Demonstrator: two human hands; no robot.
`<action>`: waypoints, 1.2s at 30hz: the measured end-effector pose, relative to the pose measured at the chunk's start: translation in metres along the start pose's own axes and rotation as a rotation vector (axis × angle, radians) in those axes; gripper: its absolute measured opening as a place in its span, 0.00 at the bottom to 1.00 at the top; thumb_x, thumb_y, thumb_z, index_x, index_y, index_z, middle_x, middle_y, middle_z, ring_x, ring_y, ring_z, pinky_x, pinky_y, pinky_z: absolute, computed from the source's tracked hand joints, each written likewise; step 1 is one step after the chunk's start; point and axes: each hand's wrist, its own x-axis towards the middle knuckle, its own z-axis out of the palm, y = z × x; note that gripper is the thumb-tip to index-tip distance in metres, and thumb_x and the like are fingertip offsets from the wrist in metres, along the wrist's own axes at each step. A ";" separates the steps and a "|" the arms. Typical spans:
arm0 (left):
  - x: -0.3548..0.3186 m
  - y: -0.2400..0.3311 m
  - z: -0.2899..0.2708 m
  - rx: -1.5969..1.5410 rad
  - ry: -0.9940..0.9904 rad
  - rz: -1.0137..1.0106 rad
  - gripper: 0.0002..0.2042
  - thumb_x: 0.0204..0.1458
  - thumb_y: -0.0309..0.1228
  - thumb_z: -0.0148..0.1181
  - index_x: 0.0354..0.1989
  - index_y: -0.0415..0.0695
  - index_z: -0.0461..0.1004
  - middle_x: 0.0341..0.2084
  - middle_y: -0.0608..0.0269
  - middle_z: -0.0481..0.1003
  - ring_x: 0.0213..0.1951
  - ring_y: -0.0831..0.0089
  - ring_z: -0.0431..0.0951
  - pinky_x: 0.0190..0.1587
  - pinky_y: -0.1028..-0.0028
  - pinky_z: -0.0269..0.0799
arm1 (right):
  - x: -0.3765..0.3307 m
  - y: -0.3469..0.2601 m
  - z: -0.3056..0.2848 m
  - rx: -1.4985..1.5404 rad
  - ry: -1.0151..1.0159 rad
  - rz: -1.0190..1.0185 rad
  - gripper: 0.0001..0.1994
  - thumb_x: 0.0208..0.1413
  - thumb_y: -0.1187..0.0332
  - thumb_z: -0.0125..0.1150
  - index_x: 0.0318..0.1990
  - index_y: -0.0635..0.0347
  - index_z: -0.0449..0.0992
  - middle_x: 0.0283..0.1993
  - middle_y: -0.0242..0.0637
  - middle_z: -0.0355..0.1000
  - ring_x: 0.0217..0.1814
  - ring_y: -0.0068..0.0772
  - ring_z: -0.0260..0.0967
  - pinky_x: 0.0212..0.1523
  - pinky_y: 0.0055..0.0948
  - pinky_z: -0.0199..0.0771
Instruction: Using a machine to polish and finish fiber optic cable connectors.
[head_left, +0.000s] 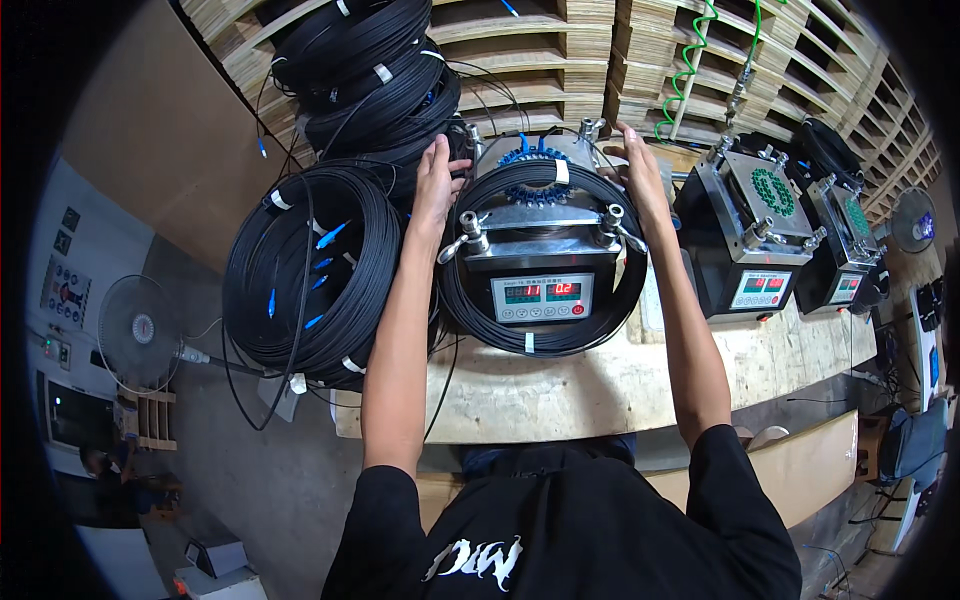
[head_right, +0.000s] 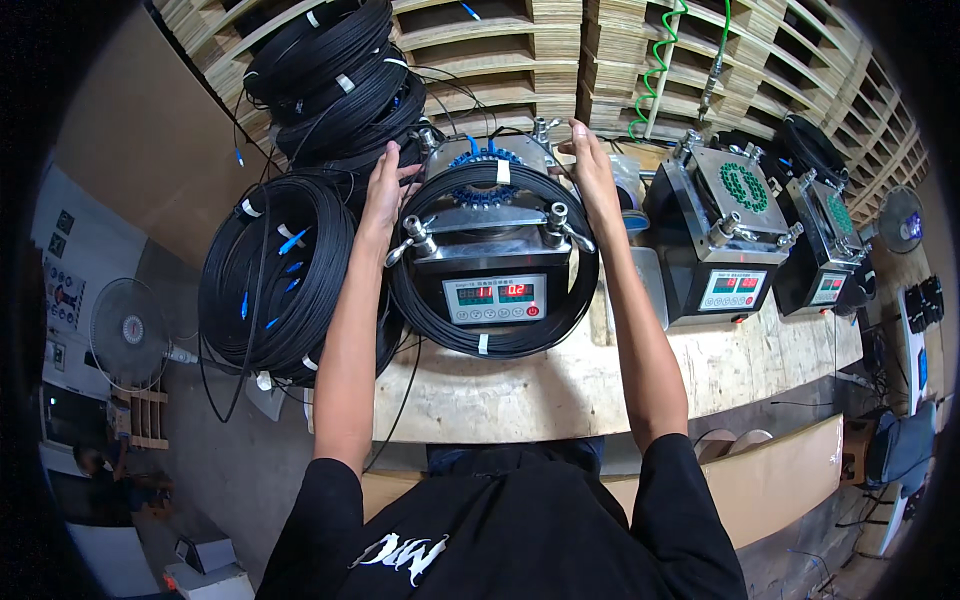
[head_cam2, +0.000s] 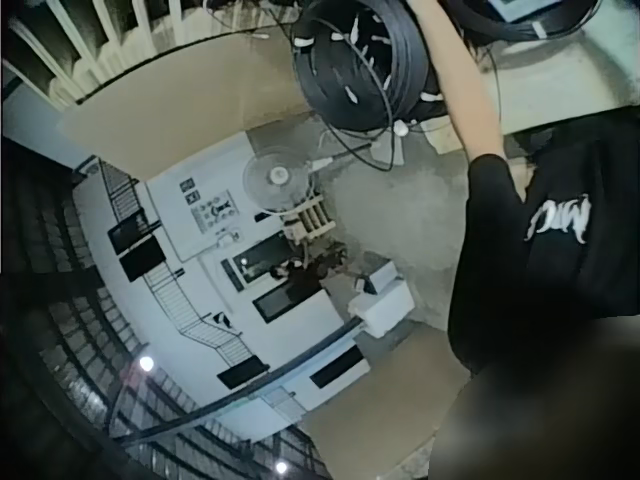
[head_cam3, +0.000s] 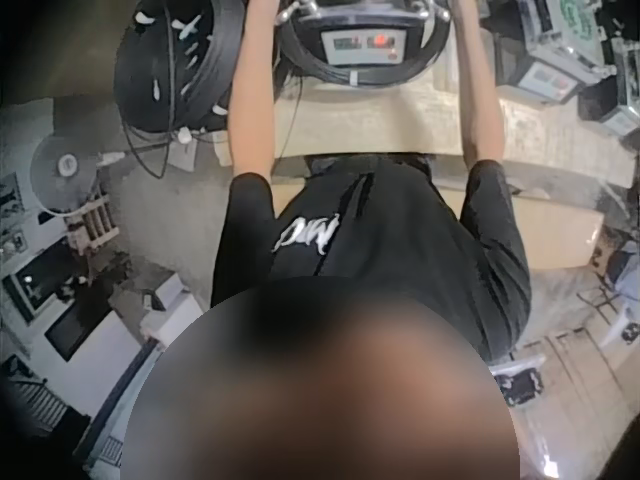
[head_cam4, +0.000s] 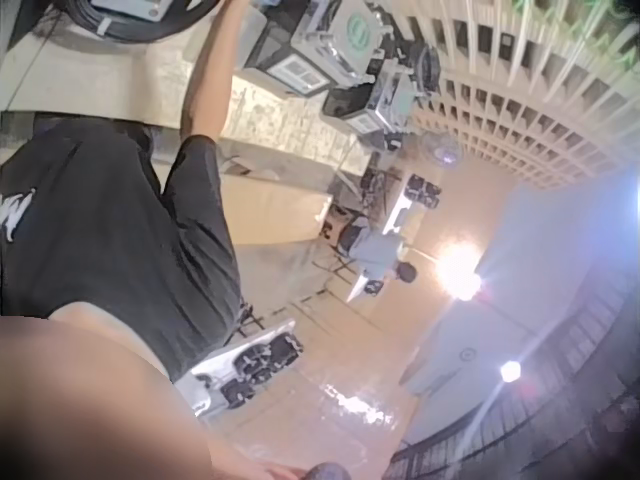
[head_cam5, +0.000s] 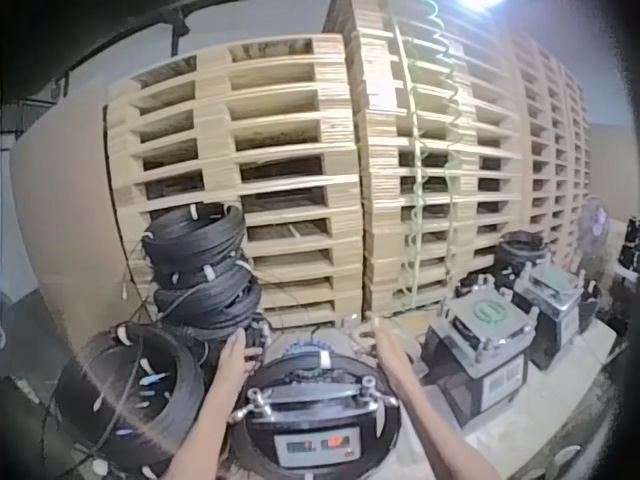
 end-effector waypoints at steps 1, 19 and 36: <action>0.002 -0.001 -0.003 0.000 0.002 0.001 0.34 0.63 0.61 0.46 0.70 0.50 0.56 0.46 0.50 0.76 0.30 0.71 0.80 0.24 0.81 0.66 | 0.002 0.001 0.000 -0.004 -0.006 -0.004 0.33 0.69 0.41 0.41 0.68 0.60 0.64 0.52 0.48 0.70 0.45 0.32 0.72 0.46 0.30 0.76; -0.004 0.003 0.003 0.018 -0.004 0.079 0.39 0.64 0.56 0.49 0.75 0.46 0.44 0.55 0.42 0.73 0.42 0.62 0.80 0.46 0.70 0.74 | 0.005 0.006 -0.001 0.064 0.015 -0.065 0.32 0.70 0.46 0.46 0.69 0.63 0.61 0.54 0.44 0.66 0.54 0.34 0.69 0.47 0.31 0.80; -0.001 -0.002 0.002 0.033 0.073 0.157 0.42 0.63 0.57 0.49 0.75 0.45 0.40 0.46 0.48 0.77 0.31 0.68 0.81 0.26 0.79 0.67 | 0.004 0.005 0.001 0.017 -0.081 -0.090 0.31 0.70 0.46 0.45 0.70 0.60 0.60 0.60 0.46 0.67 0.60 0.36 0.70 0.52 0.33 0.77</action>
